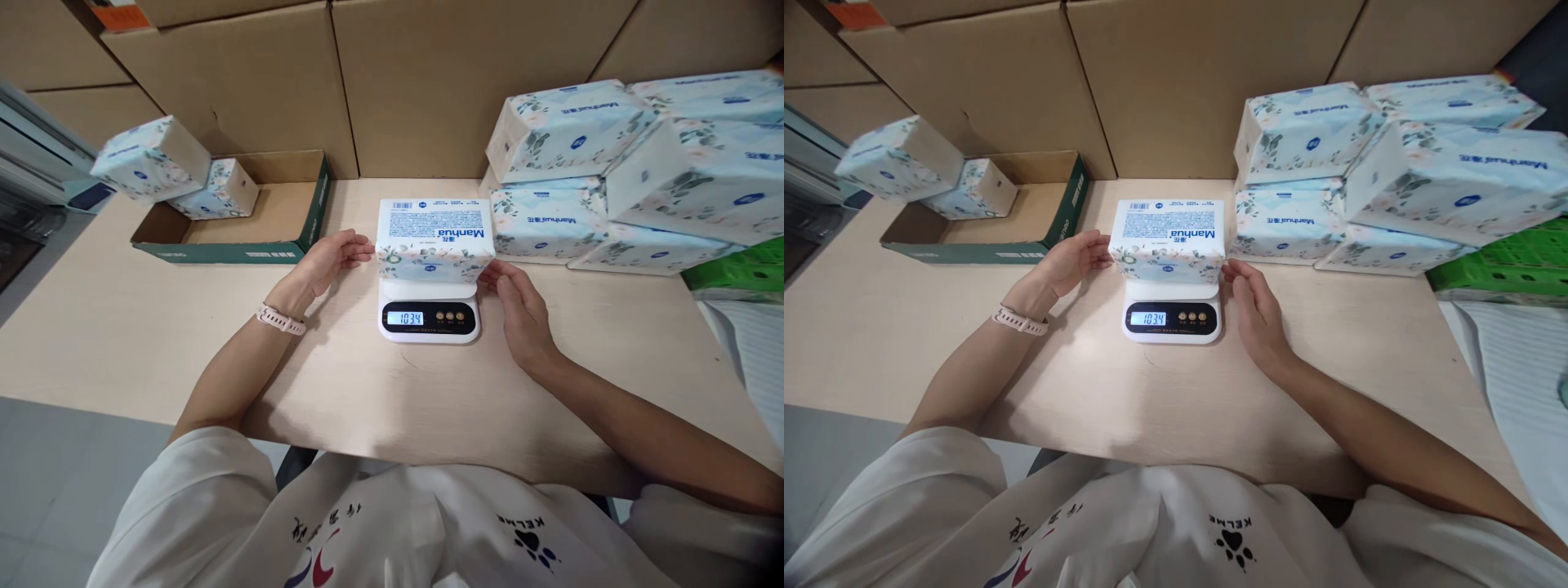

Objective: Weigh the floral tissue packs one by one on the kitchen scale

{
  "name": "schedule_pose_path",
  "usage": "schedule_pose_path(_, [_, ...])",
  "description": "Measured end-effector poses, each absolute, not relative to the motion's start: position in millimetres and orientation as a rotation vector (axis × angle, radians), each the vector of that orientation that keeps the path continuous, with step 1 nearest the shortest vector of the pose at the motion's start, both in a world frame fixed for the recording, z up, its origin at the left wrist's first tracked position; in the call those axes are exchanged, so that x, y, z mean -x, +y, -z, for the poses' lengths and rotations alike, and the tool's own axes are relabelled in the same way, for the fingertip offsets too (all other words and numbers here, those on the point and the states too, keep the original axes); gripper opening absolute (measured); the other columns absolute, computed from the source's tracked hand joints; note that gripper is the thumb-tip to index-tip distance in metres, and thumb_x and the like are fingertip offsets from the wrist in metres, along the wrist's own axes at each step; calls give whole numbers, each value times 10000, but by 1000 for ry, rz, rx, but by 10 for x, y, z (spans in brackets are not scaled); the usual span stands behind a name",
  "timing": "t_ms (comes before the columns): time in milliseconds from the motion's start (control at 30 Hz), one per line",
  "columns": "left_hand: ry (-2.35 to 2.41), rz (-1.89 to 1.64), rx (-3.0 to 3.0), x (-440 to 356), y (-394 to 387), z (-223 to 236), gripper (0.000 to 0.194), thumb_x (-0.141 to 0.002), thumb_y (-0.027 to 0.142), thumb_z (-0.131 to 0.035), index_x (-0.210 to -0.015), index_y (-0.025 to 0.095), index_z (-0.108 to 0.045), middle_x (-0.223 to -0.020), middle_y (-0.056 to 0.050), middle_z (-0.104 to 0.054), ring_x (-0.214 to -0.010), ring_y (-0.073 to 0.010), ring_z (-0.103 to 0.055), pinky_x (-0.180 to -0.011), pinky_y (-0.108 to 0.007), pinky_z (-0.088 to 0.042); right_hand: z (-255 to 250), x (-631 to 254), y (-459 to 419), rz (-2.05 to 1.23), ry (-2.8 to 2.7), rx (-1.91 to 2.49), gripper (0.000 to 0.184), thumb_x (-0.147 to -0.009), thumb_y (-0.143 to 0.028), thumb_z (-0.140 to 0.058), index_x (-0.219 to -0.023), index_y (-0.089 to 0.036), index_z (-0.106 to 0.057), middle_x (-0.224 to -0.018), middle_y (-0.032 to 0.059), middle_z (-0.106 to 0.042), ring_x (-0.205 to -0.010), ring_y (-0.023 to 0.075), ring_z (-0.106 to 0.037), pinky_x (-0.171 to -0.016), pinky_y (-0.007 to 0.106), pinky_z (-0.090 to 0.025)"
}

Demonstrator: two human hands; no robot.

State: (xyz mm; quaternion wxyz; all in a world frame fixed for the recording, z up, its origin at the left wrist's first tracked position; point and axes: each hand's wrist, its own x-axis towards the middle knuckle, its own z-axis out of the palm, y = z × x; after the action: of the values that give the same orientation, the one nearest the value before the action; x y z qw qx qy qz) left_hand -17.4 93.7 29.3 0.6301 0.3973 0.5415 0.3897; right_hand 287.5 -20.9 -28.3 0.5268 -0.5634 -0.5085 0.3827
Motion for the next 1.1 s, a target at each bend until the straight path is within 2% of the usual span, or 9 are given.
schedule_pose_path(433, [1246, -892, -915, 157, 919, -322, 229, -1012, 289, -598, -908, 126, -721, -991, -123, -818, -790, -146, -697, -820, -269, -531, 276, -2872, -212, -934, -1181, 1337, 550, -990, -736, -604, -1355, -334, -693, -1457, 59, -743, -1416, 297, -681, -1317, 608, -466])
schedule_pose_path(867, [1234, -893, -958, 172, 931, -275, 156, -926, 273, -706, -936, 121, -740, -991, -125, -818, -818, -148, -711, -804, -256, -529, 273, -2861, -218, -925, -1212, 1329, 483, -1024, -672, -588, -1358, -336, -685, -1461, 54, -737, -1410, 277, -681, -1290, 585, -497])
schedule_pose_path(1100, [1301, -877, -1094, 272, 897, -440, 160, -865, 281, -751, -836, 124, -763, -896, -123, -799, -761, -162, -688, -790, -294, -539, 174, -2851, -264, -729, -1366, 1330, 496, -1024, -652, -603, -1403, -339, -669, -1499, 70, -709, -1412, 289, -662, -1285, 608, -479])
